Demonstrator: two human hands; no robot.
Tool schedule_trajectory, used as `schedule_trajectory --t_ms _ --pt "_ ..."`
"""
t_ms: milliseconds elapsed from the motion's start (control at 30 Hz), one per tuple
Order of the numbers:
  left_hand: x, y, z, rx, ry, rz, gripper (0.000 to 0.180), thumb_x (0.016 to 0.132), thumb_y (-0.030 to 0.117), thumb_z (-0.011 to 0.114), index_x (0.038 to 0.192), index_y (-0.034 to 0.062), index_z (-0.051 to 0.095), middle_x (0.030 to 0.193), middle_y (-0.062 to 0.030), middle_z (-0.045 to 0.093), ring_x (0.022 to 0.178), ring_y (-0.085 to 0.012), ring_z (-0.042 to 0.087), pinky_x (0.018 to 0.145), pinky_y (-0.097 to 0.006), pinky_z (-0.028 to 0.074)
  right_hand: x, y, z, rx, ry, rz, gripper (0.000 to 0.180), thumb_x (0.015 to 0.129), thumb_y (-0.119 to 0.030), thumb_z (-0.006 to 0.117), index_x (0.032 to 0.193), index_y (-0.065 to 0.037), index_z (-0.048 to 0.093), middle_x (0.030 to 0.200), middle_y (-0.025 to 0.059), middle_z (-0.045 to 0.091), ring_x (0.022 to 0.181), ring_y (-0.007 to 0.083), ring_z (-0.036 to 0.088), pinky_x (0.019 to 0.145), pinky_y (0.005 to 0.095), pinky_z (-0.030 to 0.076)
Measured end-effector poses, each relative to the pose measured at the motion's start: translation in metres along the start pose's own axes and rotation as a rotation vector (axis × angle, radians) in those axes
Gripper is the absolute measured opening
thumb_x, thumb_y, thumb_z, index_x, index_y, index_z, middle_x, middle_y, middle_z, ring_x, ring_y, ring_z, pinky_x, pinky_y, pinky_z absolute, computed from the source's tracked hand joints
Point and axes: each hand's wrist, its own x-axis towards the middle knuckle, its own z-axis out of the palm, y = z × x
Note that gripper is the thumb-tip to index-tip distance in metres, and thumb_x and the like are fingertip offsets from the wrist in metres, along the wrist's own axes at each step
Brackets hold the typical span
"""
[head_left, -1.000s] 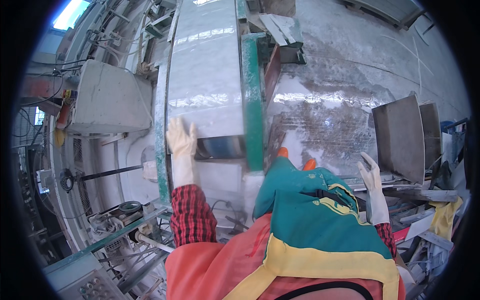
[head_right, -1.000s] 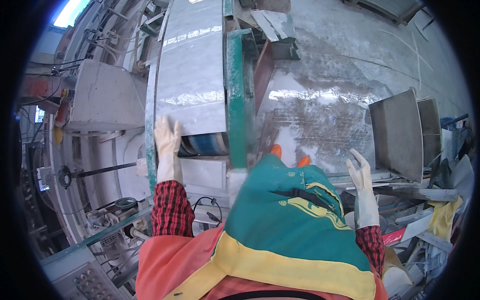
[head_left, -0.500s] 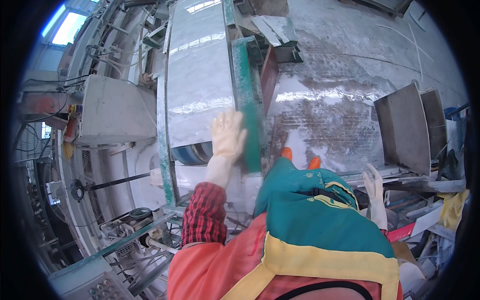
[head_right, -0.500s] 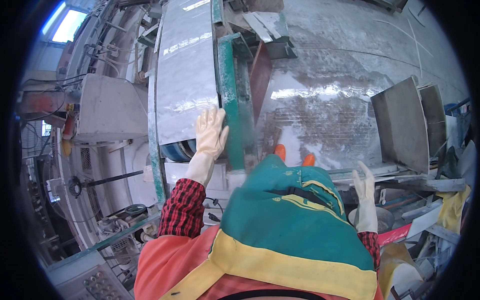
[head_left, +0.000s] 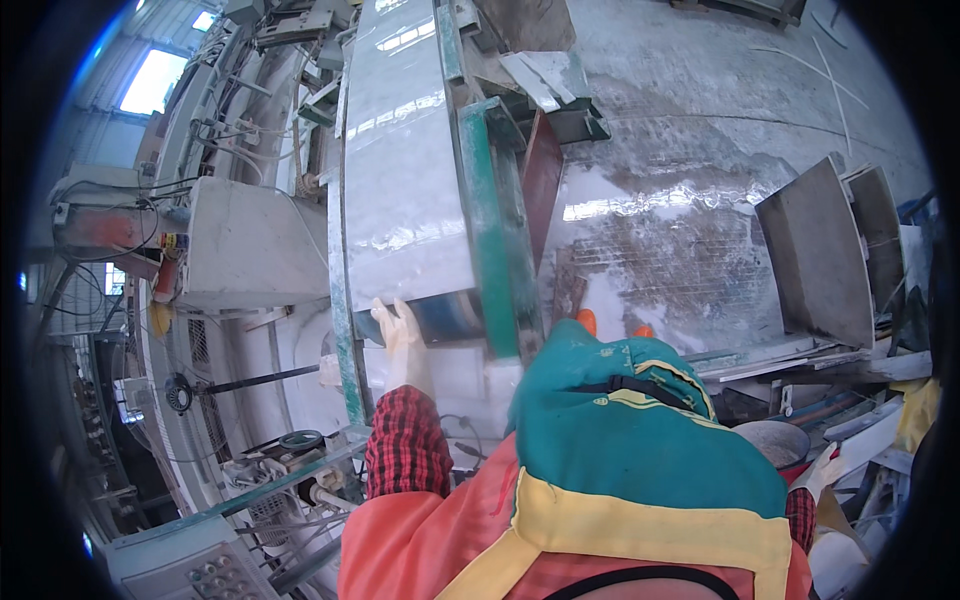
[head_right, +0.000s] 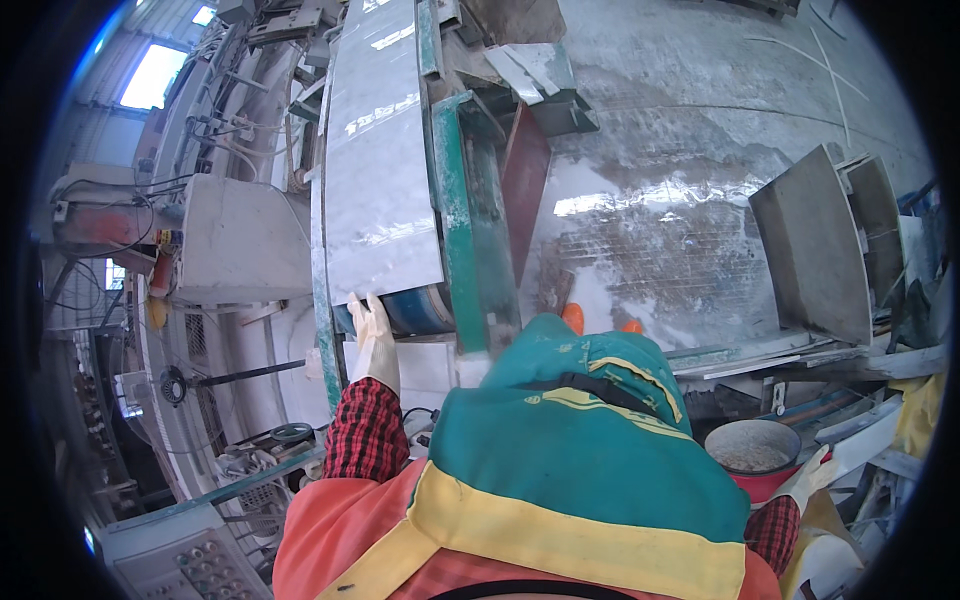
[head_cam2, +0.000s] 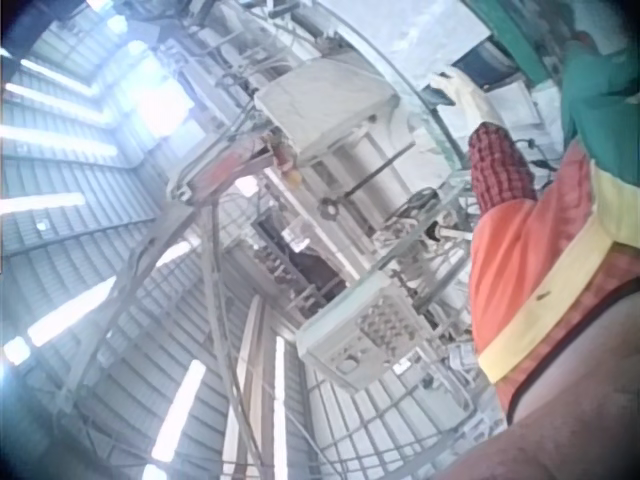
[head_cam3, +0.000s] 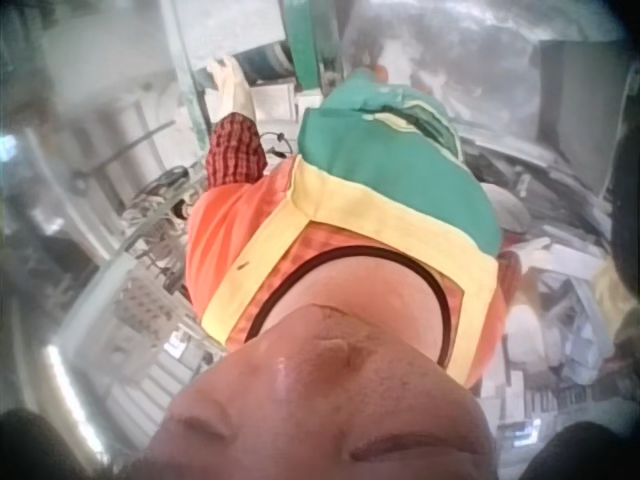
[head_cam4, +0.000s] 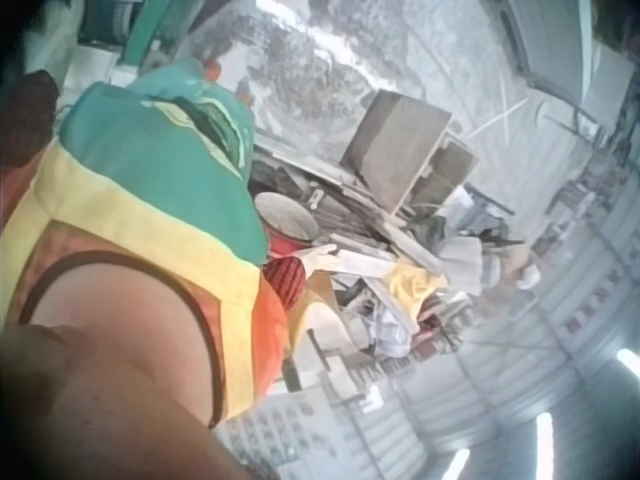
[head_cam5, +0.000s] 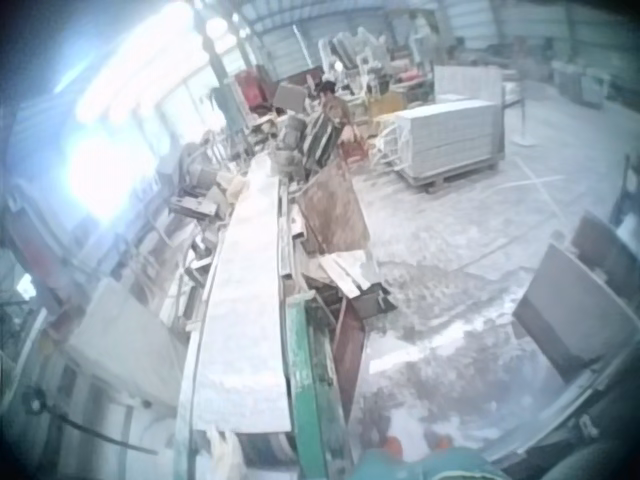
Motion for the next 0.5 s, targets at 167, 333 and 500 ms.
schedule_trajectory --t_ms 167,333,500 --pt "0.002 0.022 0.001 -0.211 0.002 -0.168 0.078 0.099 0.052 0.043 0.159 0.0074 0.017 0.164 -0.0207 0.018 0.149 -0.0348 0.026 0.121 -0.038 0.023 -0.005 -0.014 0.07 0.075 0.296 0.01 0.064 0.102 -0.015 0.05 0.158 -0.013 0.019 0.141 0.0344 0.044 0.124 0.0522 0.049 0.105 0.0591 0.041" --pt "0.003 0.032 -0.005 -0.103 -0.043 -0.129 0.079 0.096 0.05 0.05 0.157 0.0067 0.026 0.162 -0.0188 0.025 0.145 -0.0372 0.032 0.119 -0.041 0.026 -0.012 -0.023 0.052 0.192 0.286 0.095 0.067 0.101 -0.012 0.052 0.158 -0.013 0.016 0.139 0.0373 0.044 0.126 0.0542 0.047 0.108 0.061 0.038" --pt "0.012 0.046 -0.001 0.483 0.123 0.349 0.077 0.094 0.048 0.056 0.155 0.0062 0.031 0.159 -0.0254 0.028 0.145 -0.0436 0.029 0.12 -0.045 0.025 -0.01 -0.045 -0.016 0.412 0.318 0.272 0.067 0.103 -0.014 0.051 0.157 -0.012 0.012 0.136 0.0383 0.045 0.125 0.0542 0.047 0.106 0.0609 0.039"
